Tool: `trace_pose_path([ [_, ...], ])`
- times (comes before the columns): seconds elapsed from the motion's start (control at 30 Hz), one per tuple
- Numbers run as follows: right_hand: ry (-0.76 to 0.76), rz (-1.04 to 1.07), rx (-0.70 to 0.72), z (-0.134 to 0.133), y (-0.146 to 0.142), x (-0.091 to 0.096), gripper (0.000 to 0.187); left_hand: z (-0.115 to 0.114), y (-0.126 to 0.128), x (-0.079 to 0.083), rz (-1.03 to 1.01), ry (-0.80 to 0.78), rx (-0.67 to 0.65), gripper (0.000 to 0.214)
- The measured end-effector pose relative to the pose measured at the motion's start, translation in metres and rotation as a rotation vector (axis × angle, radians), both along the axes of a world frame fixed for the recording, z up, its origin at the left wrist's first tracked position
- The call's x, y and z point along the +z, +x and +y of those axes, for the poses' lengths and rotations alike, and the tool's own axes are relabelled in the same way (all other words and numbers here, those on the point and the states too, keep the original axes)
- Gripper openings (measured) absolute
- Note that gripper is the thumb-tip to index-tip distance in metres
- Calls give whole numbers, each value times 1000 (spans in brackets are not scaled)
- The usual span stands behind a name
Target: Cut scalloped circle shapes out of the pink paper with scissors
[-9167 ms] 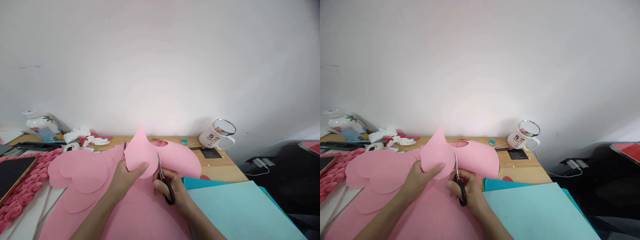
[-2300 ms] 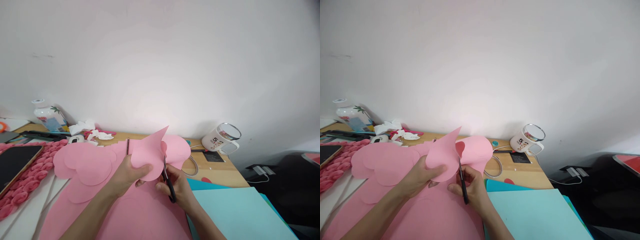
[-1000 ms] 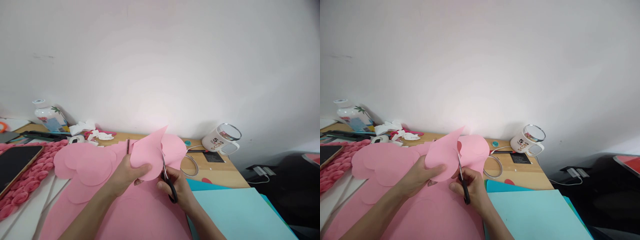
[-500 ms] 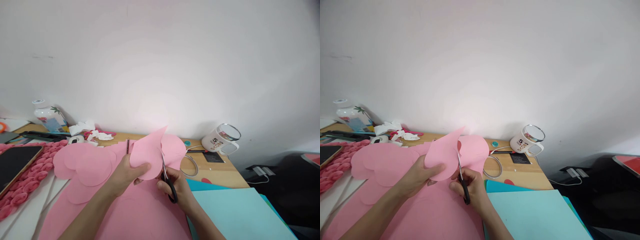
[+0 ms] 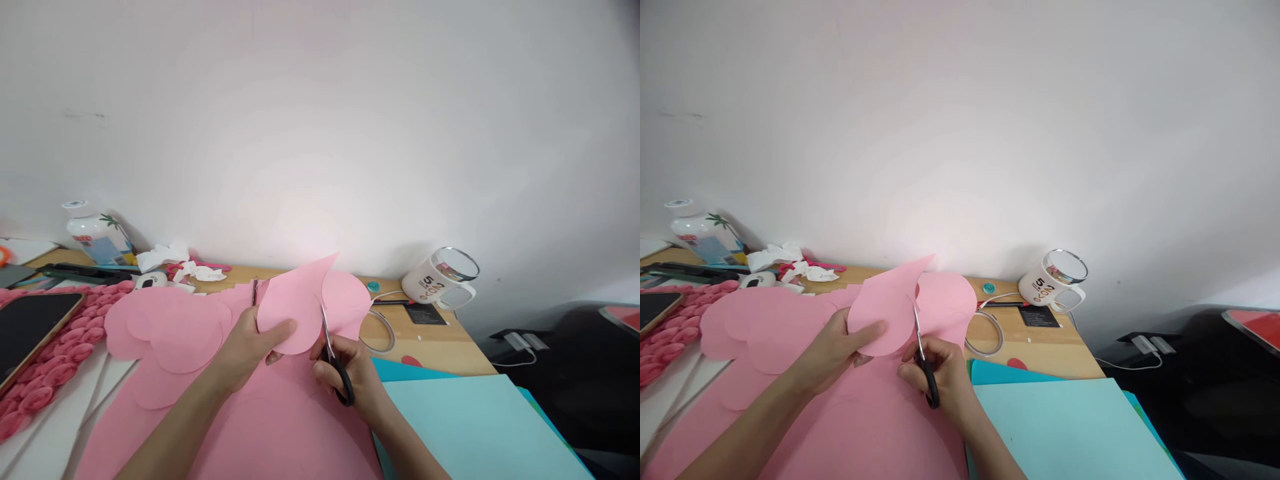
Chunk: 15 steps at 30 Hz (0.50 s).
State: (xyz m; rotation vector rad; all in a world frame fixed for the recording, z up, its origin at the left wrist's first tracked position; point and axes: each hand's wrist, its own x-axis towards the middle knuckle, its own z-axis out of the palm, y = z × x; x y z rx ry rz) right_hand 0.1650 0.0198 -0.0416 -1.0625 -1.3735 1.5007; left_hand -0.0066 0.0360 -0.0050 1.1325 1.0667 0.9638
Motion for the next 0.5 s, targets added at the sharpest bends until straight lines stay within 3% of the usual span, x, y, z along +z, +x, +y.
trace_pose_path([
  [0.27, -14, 13, -10, 0, -1, -1, 22, 0, 1, 1, 15, 38, 30, 32],
  [0.5, -27, 1, -7, -1, -3, 5, 31, -1, 10, 4, -133, -23, -68, 29],
])
